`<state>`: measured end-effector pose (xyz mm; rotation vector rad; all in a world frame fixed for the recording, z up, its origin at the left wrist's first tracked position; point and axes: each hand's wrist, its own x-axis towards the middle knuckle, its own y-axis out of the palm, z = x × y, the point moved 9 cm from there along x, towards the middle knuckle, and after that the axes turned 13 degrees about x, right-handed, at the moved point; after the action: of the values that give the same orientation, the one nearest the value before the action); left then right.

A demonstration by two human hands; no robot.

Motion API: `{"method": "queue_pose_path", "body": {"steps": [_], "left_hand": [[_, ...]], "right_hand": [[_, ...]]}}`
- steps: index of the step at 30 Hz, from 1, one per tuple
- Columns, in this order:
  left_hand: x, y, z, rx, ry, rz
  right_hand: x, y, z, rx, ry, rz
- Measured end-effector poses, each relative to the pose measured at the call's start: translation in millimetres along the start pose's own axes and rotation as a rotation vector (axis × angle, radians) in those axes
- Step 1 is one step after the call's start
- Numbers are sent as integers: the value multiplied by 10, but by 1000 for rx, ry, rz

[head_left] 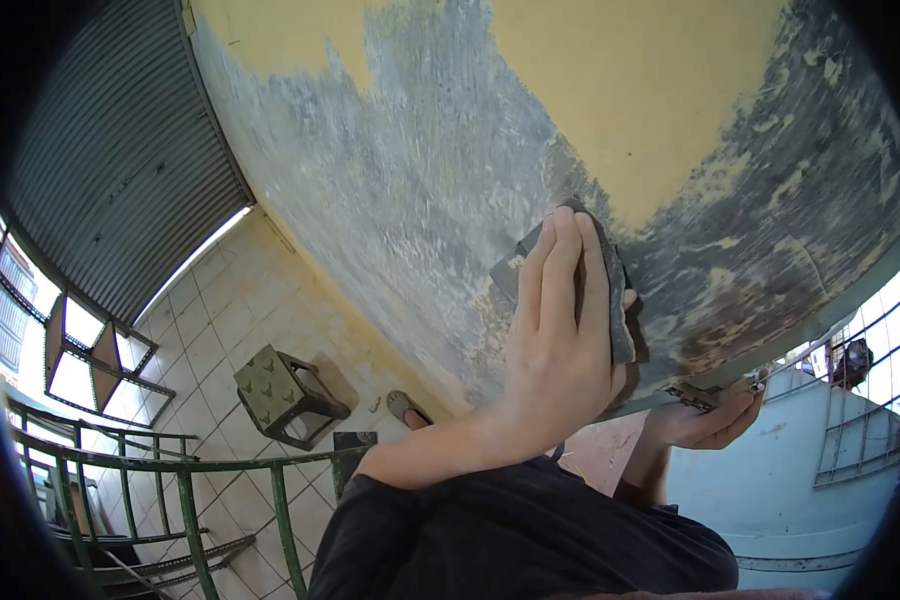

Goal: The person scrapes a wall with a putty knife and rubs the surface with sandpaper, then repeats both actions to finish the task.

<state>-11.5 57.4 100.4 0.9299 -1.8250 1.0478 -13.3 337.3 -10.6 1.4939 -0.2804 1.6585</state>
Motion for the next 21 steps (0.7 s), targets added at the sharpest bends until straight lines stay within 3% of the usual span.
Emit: {"method": "queue_pose_path", "body": {"steps": [7, 8, 10, 16, 19, 21], "left_hand": [[324, -57, 137, 78, 15, -116], [183, -44, 73, 77, 23, -120], [4, -9, 31, 25, 7, -60], [369, -101, 220, 97, -10, -167], [27, 23, 90, 15, 1, -58], [-262, -29, -33, -56, 2, 26]], "right_hand": [[30, -43, 103, 18, -128, 110], [57, 46, 402, -193, -342, 167], [85, 190, 692, -407, -550, 207], [105, 108, 843, -534, -633, 224], [127, -31, 709, -361, -485, 213], [130, 40, 905, -499, -651, 195]]}}
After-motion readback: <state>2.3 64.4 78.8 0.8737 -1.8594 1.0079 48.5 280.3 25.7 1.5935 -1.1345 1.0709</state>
